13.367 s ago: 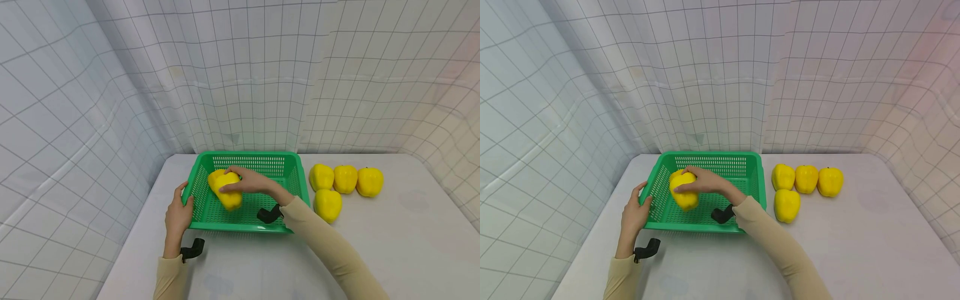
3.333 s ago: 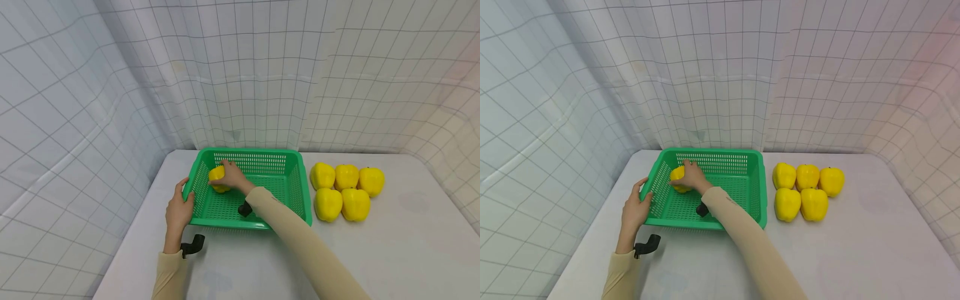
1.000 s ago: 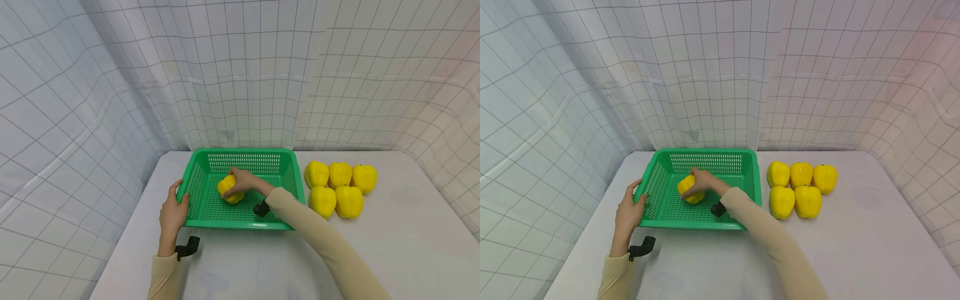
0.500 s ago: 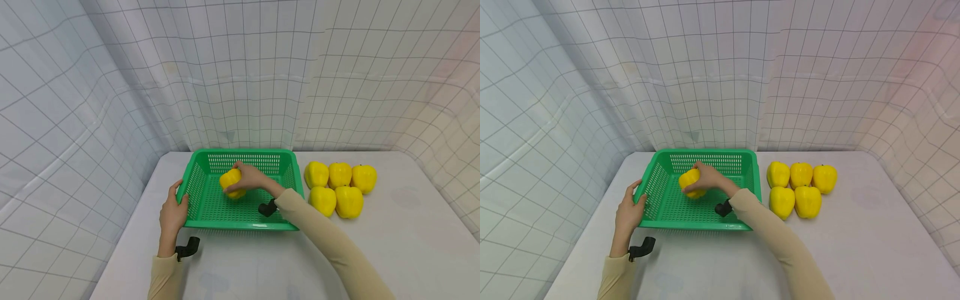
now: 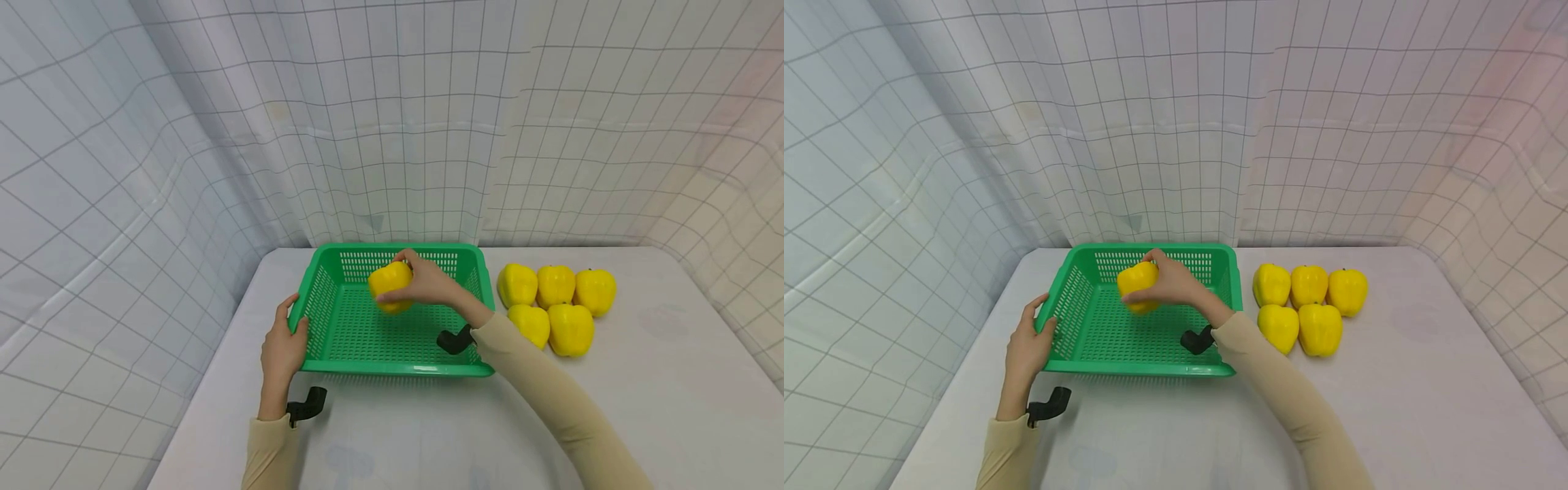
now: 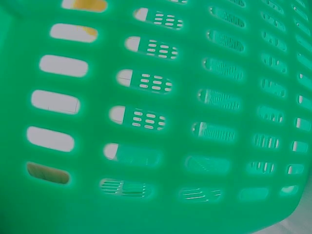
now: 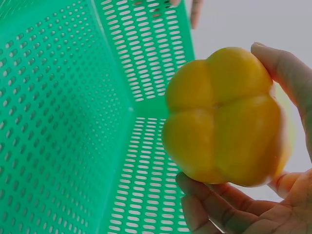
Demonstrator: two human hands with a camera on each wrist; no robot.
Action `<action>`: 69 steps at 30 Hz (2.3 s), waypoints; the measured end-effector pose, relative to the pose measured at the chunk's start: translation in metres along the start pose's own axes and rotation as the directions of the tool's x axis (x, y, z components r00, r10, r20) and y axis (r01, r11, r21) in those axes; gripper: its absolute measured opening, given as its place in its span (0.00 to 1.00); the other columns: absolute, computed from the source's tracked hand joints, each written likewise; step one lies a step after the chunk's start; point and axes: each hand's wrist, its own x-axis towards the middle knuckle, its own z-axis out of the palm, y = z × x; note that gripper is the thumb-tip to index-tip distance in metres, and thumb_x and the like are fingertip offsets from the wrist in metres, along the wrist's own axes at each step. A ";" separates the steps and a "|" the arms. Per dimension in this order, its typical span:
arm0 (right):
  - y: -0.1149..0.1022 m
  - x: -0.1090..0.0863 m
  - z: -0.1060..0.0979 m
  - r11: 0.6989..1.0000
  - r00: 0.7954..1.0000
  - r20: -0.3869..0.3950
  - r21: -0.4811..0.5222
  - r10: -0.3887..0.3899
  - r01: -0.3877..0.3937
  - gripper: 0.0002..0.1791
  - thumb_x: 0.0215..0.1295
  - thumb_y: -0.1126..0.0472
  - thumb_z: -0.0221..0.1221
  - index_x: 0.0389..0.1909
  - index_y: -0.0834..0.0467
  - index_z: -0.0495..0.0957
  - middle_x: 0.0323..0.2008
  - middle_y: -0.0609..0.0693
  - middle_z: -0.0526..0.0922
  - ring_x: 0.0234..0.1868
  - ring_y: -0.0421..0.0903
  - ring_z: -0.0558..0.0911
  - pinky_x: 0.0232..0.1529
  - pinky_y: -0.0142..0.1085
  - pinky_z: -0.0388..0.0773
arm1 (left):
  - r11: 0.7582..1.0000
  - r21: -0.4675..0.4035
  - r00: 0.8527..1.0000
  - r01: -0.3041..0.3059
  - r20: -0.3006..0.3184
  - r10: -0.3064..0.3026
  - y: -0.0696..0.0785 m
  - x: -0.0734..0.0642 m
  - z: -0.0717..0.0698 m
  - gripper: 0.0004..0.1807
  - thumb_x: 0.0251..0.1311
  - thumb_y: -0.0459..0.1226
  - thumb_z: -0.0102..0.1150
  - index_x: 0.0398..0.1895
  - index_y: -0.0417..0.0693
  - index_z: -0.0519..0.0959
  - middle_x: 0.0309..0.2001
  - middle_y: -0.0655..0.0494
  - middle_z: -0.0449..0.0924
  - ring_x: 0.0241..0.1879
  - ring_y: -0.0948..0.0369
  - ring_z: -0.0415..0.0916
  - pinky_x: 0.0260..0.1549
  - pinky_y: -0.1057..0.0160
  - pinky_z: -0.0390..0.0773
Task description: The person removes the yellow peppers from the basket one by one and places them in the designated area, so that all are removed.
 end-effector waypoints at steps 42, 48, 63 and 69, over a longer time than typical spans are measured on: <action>0.046 -0.147 -0.083 0.974 0.885 -0.418 0.176 0.206 -0.144 0.40 0.56 0.46 0.66 0.63 0.53 0.56 0.53 0.58 0.67 0.45 0.54 0.71 0.43 0.43 0.73 | 1.000 -0.004 1.000 0.000 0.014 0.000 -0.001 0.001 0.000 0.27 0.70 0.39 0.46 0.71 0.52 0.58 0.32 0.37 0.78 0.16 0.53 0.70 0.11 0.58 0.63; 0.059 -0.169 -0.094 0.975 0.829 -0.519 0.167 0.211 -0.143 0.37 0.59 0.49 0.65 0.62 0.53 0.56 0.51 0.58 0.65 0.44 0.52 0.70 0.40 0.35 0.73 | 1.000 -0.002 1.000 -0.007 0.011 0.007 -0.002 0.002 0.000 0.27 0.70 0.39 0.46 0.71 0.52 0.58 0.34 0.36 0.78 0.16 0.53 0.70 0.12 0.59 0.63; 0.098 -0.219 -0.115 0.953 0.764 -0.572 0.142 0.299 -0.267 0.36 0.60 0.49 0.64 0.62 0.55 0.55 0.53 0.60 0.64 0.43 0.51 0.68 0.33 0.25 0.72 | 1.000 0.007 1.000 -0.008 0.004 0.008 -0.001 0.001 0.001 0.27 0.70 0.40 0.45 0.71 0.52 0.59 0.27 0.40 0.76 0.15 0.53 0.67 0.12 0.59 0.62; 0.120 -0.236 -0.118 0.942 0.762 -0.559 0.133 0.327 -0.307 0.40 0.60 0.50 0.64 0.64 0.59 0.53 0.55 0.64 0.63 0.43 0.52 0.68 0.32 0.24 0.73 | 1.000 0.006 1.000 -0.006 0.009 0.006 0.000 0.002 0.001 0.27 0.70 0.40 0.45 0.71 0.53 0.59 0.30 0.39 0.77 0.16 0.53 0.68 0.12 0.59 0.62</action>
